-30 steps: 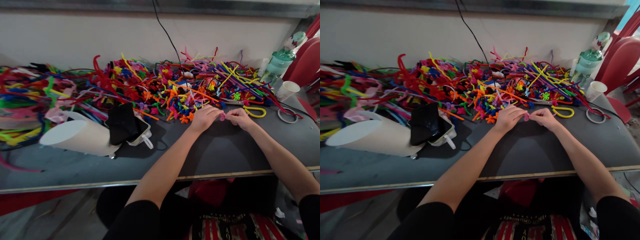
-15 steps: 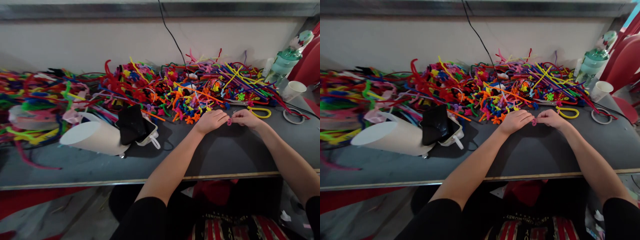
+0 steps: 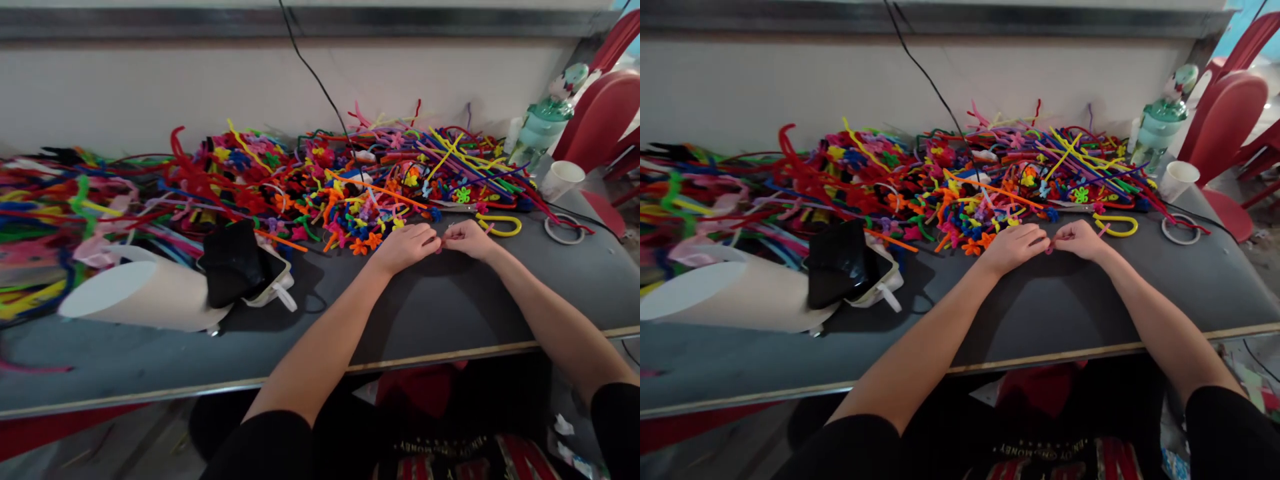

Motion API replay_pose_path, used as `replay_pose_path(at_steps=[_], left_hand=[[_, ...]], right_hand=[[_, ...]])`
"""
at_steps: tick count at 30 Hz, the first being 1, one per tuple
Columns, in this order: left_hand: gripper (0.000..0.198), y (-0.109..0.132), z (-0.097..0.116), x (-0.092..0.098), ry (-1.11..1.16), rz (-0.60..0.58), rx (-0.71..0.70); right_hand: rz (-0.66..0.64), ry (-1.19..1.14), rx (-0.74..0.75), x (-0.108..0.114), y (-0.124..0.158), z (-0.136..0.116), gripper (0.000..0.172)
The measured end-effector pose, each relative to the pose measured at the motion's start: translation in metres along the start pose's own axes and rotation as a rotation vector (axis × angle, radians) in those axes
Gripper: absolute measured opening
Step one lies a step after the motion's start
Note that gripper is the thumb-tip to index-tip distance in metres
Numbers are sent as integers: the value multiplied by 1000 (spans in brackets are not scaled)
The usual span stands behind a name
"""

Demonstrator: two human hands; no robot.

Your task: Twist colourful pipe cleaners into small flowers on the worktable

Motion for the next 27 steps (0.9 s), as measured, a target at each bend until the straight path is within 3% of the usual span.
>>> replay_pose_path(at_steps=[7,12,22,27], left_hand=[[16,-4,7,10,-178,18,-48],[12,-3,11,14,-164,21,-21],[20,-5,5,11,-122,-3,-10],[36,-6,14,11,-130,92,5]], right_hand=[[-39,-45,-21,-4,-3,7,22],[-28,-105,-39,-5,0,5,27],[-83,-40,-71,-5,2,-3,26],[-4,16,-61,-2,2,1,25]])
Point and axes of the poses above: each hand's wrist, its own y-axis away from the middle knuckle, its own x-axis out of the back of the hand, z = x × y, the point moved 7 cm from there along -y, towards the middle knuckle, and after that the axes turned 3 degrees about y, right-handed, at the moved point
